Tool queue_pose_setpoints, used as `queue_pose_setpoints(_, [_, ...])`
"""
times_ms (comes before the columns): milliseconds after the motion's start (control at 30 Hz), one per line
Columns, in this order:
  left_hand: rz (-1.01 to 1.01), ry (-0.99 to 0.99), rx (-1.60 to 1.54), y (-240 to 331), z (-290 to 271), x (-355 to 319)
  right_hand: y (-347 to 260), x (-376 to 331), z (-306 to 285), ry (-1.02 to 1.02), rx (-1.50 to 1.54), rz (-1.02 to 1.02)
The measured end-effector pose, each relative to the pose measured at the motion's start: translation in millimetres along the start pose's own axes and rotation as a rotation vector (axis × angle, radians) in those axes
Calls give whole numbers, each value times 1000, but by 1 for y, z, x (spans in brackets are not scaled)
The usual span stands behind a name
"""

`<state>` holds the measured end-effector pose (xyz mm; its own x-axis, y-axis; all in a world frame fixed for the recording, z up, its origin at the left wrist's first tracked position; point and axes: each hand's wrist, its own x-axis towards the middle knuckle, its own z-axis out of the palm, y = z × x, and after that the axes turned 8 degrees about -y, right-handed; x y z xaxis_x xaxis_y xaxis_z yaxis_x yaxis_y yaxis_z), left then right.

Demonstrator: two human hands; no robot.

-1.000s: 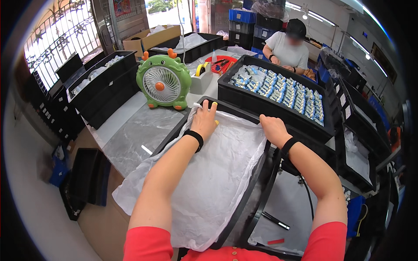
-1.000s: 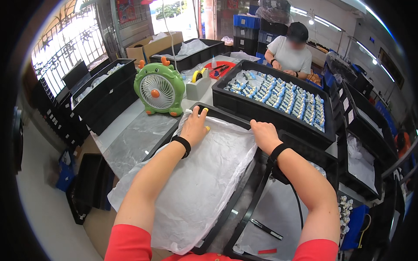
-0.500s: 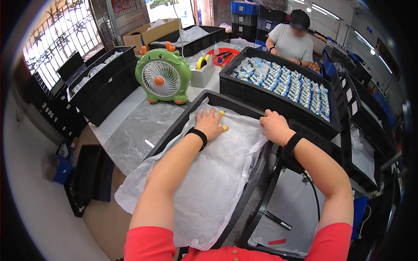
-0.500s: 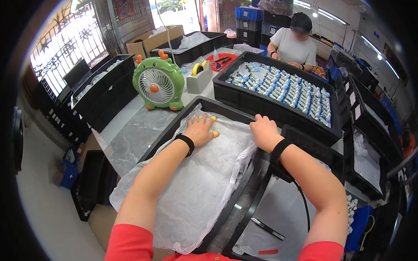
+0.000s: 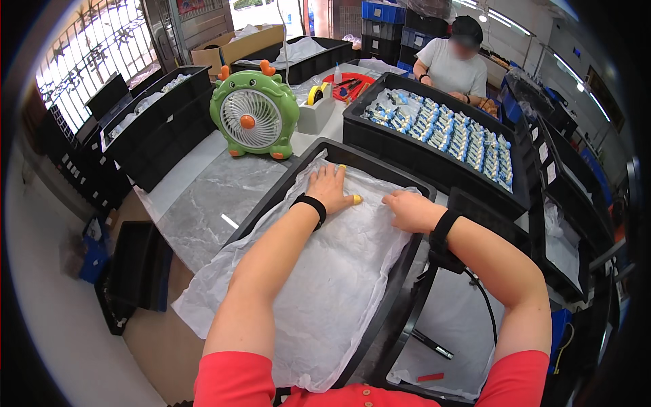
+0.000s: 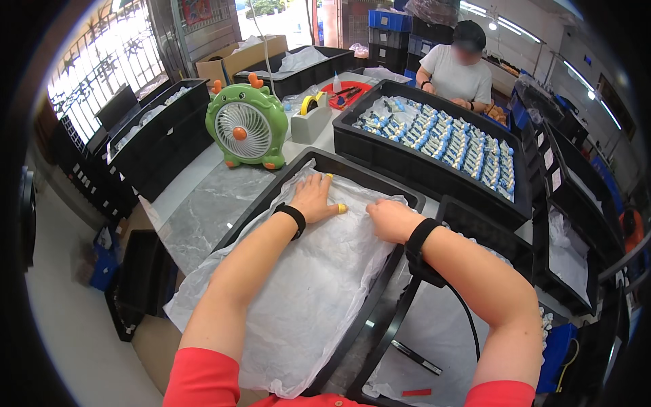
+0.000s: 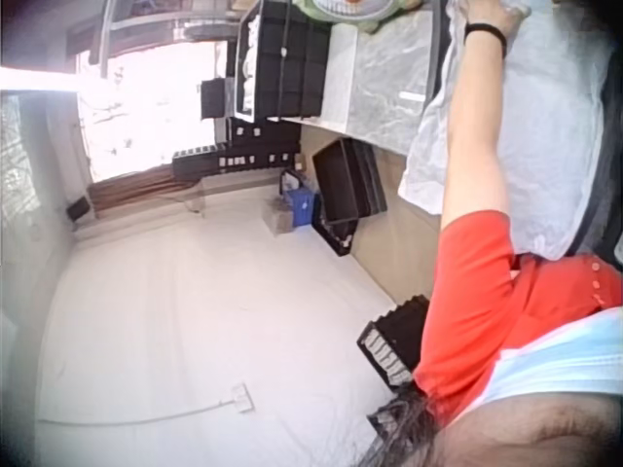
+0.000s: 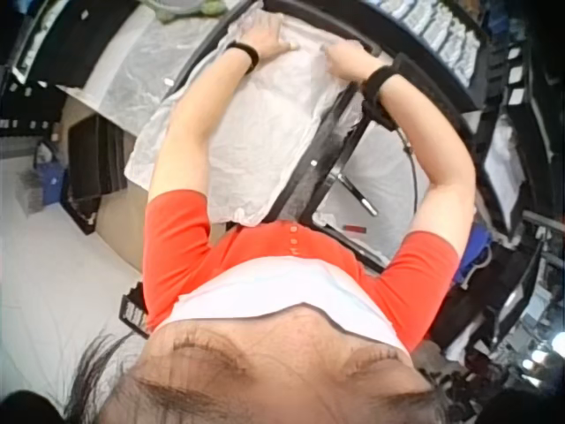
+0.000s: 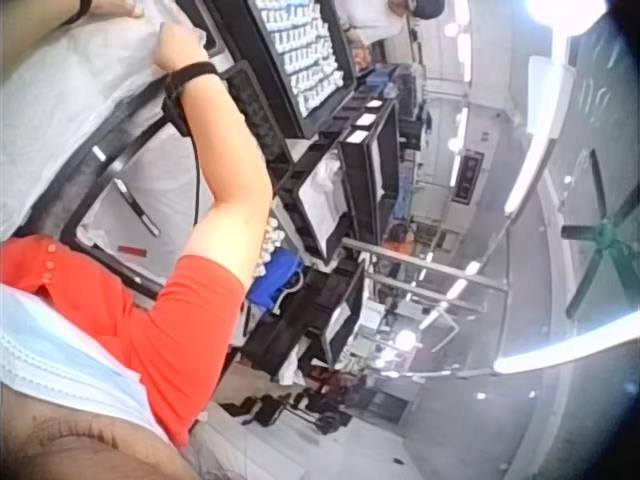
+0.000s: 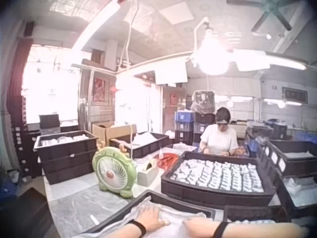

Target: The person uses a small tool to apply a substance to the base of small figurines. They handle the figurines one at a time, placing them into a black tray lined with white paper. The person also adjusts the paper lining in the tray during the process.

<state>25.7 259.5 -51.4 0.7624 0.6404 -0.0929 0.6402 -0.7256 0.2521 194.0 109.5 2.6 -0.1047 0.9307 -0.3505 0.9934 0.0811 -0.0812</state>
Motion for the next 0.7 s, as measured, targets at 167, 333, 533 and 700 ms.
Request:
queue_pose_setpoints(167, [-64, -83, 55, -1, -6, -2, 2, 2, -7, -238, -104, 174])
queue_pose_setpoints(333, [-76, -84, 72, 3, -4, -7, 0, 7, -4, -322, -94, 210])
queue_pose_setpoints(533, [-71, -130, 75, 1, -4, -5, -1, 6, -3, -312, -105, 224])
queue_pose_setpoints(700, [-88, -163, 48, 2, -3, -3, 3, 6, 0, -302, -110, 198])
